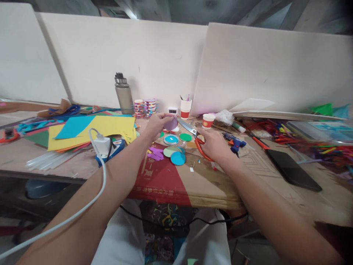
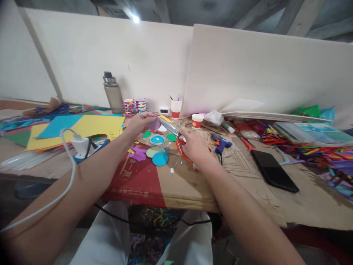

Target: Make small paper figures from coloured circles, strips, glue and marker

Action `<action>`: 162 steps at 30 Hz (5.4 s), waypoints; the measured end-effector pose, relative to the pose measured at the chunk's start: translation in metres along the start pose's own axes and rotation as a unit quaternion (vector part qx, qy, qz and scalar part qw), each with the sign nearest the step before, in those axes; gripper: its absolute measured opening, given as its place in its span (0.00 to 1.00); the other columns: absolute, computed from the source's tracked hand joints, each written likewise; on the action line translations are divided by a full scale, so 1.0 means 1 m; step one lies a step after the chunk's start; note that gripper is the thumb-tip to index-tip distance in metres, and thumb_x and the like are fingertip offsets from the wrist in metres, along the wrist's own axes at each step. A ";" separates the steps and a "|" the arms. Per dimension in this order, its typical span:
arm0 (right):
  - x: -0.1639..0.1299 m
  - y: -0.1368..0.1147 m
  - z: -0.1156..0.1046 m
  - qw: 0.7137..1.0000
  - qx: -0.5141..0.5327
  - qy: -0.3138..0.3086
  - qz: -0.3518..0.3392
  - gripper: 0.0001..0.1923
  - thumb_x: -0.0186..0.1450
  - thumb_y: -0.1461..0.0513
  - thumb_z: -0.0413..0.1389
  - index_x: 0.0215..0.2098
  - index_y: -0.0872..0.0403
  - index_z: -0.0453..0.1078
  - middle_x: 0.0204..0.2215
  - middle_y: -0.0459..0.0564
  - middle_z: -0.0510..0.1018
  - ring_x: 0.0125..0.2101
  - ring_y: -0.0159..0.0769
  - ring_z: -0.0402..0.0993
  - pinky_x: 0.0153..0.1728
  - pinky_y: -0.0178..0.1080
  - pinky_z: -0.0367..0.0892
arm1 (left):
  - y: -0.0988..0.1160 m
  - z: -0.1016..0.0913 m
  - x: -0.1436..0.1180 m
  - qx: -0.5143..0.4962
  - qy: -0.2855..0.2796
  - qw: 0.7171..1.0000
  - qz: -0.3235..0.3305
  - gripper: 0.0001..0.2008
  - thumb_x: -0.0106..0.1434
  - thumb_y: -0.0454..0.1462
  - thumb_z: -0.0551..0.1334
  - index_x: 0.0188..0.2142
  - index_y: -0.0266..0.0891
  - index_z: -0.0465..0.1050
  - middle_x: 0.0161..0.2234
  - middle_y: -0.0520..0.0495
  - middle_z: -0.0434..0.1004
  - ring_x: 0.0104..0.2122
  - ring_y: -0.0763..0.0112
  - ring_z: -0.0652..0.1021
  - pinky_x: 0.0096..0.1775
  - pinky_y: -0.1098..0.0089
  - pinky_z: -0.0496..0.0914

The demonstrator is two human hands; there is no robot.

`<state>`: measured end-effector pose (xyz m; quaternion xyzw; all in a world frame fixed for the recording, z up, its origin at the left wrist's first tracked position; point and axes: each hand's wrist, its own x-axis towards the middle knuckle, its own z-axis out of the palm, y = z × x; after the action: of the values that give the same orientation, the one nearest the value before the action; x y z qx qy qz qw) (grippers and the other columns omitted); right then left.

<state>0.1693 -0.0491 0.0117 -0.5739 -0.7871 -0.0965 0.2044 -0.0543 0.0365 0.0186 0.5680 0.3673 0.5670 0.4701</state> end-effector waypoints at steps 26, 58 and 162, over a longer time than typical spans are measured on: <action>-0.005 -0.004 0.000 0.993 -0.117 0.026 -0.007 0.23 0.64 0.68 0.48 0.56 0.52 0.67 0.40 0.56 0.78 0.40 0.44 0.73 0.35 0.39 0.59 | 0.006 0.004 -0.004 -0.155 -0.061 0.982 -0.095 0.04 0.53 0.32 0.68 0.28 0.34 0.75 0.24 0.48 0.76 0.26 0.74 0.75 0.32 0.72 0.71; 0.004 0.004 0.004 0.987 -0.016 -0.068 0.148 0.17 0.66 0.55 0.51 0.48 0.53 0.73 0.39 0.59 0.81 0.40 0.47 0.78 0.34 0.39 0.63 | 0.000 0.007 -0.006 -0.069 -0.061 0.992 -0.088 0.13 0.45 0.32 0.71 0.33 0.34 0.75 0.28 0.51 0.75 0.26 0.78 0.72 0.30 0.75 0.64; 0.028 -0.017 0.009 0.948 0.283 -0.133 0.055 0.15 0.63 0.55 0.59 0.45 0.53 0.75 0.35 0.49 0.79 0.31 0.33 0.71 0.33 0.35 0.64 | -0.016 0.008 -0.012 -0.122 0.128 0.978 -0.114 0.07 0.49 0.34 0.65 0.27 0.38 0.67 0.22 0.54 0.69 0.21 0.78 0.68 0.21 0.76 0.59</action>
<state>0.1445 -0.0273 0.0172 -0.5427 -0.7691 0.2193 0.2567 -0.0455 0.0287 0.0006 0.3836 0.4146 0.6180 0.5468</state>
